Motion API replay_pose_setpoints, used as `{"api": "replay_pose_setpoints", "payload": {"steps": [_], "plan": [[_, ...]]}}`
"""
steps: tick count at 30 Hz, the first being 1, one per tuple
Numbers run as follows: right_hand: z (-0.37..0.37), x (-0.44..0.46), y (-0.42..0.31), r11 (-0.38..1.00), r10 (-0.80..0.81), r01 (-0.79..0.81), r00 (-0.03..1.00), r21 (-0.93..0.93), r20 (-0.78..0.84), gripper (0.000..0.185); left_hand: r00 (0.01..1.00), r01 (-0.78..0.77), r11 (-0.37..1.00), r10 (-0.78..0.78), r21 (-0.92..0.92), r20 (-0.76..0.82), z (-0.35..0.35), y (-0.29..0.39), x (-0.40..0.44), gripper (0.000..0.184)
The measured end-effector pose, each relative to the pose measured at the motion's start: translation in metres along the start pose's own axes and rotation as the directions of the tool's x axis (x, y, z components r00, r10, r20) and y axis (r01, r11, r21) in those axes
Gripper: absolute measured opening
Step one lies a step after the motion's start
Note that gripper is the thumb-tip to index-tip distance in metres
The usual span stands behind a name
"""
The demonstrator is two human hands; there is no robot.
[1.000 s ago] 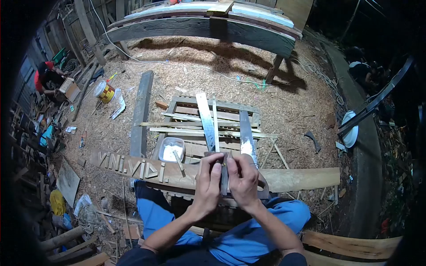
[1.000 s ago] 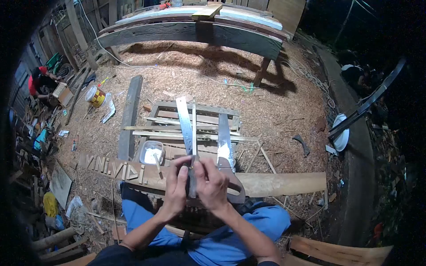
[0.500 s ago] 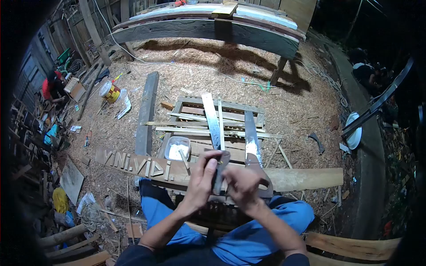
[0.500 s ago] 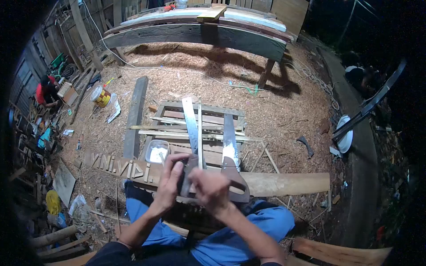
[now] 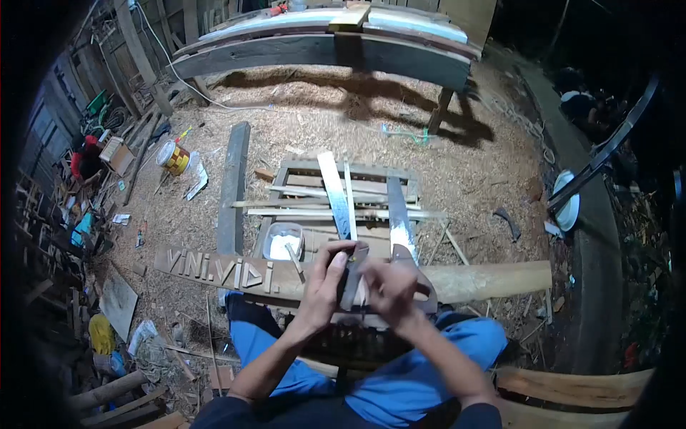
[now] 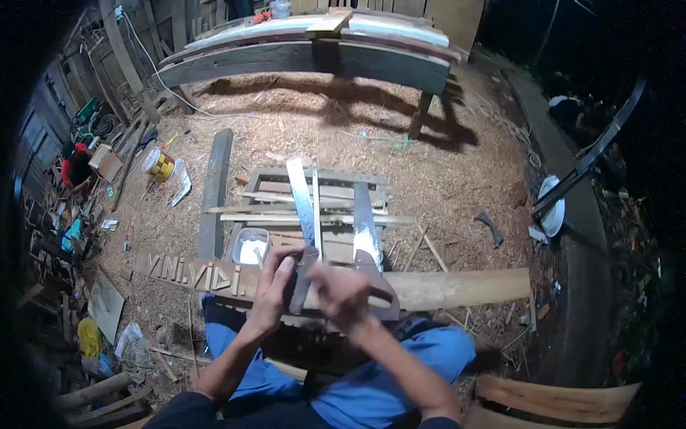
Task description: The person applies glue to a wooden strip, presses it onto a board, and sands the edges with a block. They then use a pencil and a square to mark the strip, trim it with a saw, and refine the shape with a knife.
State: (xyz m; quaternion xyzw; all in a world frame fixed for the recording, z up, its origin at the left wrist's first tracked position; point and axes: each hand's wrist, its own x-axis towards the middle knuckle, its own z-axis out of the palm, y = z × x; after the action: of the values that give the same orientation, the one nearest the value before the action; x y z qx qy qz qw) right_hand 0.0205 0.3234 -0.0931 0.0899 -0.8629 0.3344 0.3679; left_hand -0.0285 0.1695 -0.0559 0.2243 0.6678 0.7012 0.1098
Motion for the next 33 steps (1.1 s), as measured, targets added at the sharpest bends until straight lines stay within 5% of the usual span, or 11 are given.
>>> {"api": "replay_pose_setpoints", "payload": {"steps": [2, 4, 7, 10, 14, 17, 21, 24, 26, 29, 33], "plan": [[-0.005, 0.009, -0.005, 0.988, 0.132, -0.135, 0.99, -0.074, -0.041, 0.007, 0.993, 0.113, 0.989, -0.116, -0.096, -0.025, 0.006, 0.002, -0.002, 0.032], [0.0, -0.005, -0.013, 0.977, -0.081, 0.078, 0.997, 0.201, 0.004, 0.014, 0.988, 0.153, 0.973, -0.156, -0.174, -0.002, 0.0, -0.004, 0.001, 0.031], [-0.002, -0.002, -0.013, 0.992, -0.103, 0.093, 0.988, 0.088, 0.114, 0.014, 0.994, 0.105, 0.987, -0.103, -0.121, 0.023, -0.003, -0.004, 0.003, 0.031], [-0.002, 0.013, -0.003, 0.999, 0.041, -0.04, 0.998, 0.02, -0.051, 0.015, 0.99, 0.138, 0.979, -0.138, -0.152, 0.013, 0.001, -0.003, 0.0, 0.031], [0.001, -0.005, -0.02, 0.988, -0.126, 0.116, 0.987, 0.102, 0.097, 0.009, 0.976, 0.217, 0.947, -0.217, -0.237, 0.029, -0.01, 0.001, 0.005, 0.03], [0.004, 0.012, 0.002, 0.99, 0.113, -0.108, 0.992, 0.087, -0.061, 0.015, 0.967, 0.254, 0.959, -0.247, -0.126, 0.064, -0.005, -0.004, -0.002, 0.03], [0.005, -0.006, -0.012, 0.981, -0.14, 0.136, 0.99, 0.137, 0.022, 0.007, 0.976, 0.218, 0.958, -0.212, -0.184, 0.05, -0.007, -0.003, 0.005, 0.03], [0.009, -0.006, 0.018, 0.996, -0.087, 0.088, 0.996, -0.021, 0.032, 0.009, 0.962, 0.274, 0.934, -0.266, -0.23, 0.068, -0.009, 0.0, 0.004, 0.03], [-0.006, 0.023, 0.021, 0.96, 0.277, -0.279, 0.959, -0.028, -0.058, 0.009, 0.956, 0.286, 0.943, -0.27, -0.169, 0.111, 0.001, 0.011, -0.005, 0.03], [-0.006, 0.02, 0.011, 0.984, 0.178, -0.177, 0.975, 0.014, -0.131, 0.012, 0.991, 0.07, 0.996, -0.062, -0.06, 0.121, 0.012, 0.022, -0.01, 0.03], [-0.007, 0.014, 0.0, 0.889, 0.386, -0.333, 0.915, 0.313, -0.122, 0.021, 0.999, -0.006, 1.0, 0.006, 0.003, 0.048, 0.001, 0.017, -0.011, 0.031]]}}
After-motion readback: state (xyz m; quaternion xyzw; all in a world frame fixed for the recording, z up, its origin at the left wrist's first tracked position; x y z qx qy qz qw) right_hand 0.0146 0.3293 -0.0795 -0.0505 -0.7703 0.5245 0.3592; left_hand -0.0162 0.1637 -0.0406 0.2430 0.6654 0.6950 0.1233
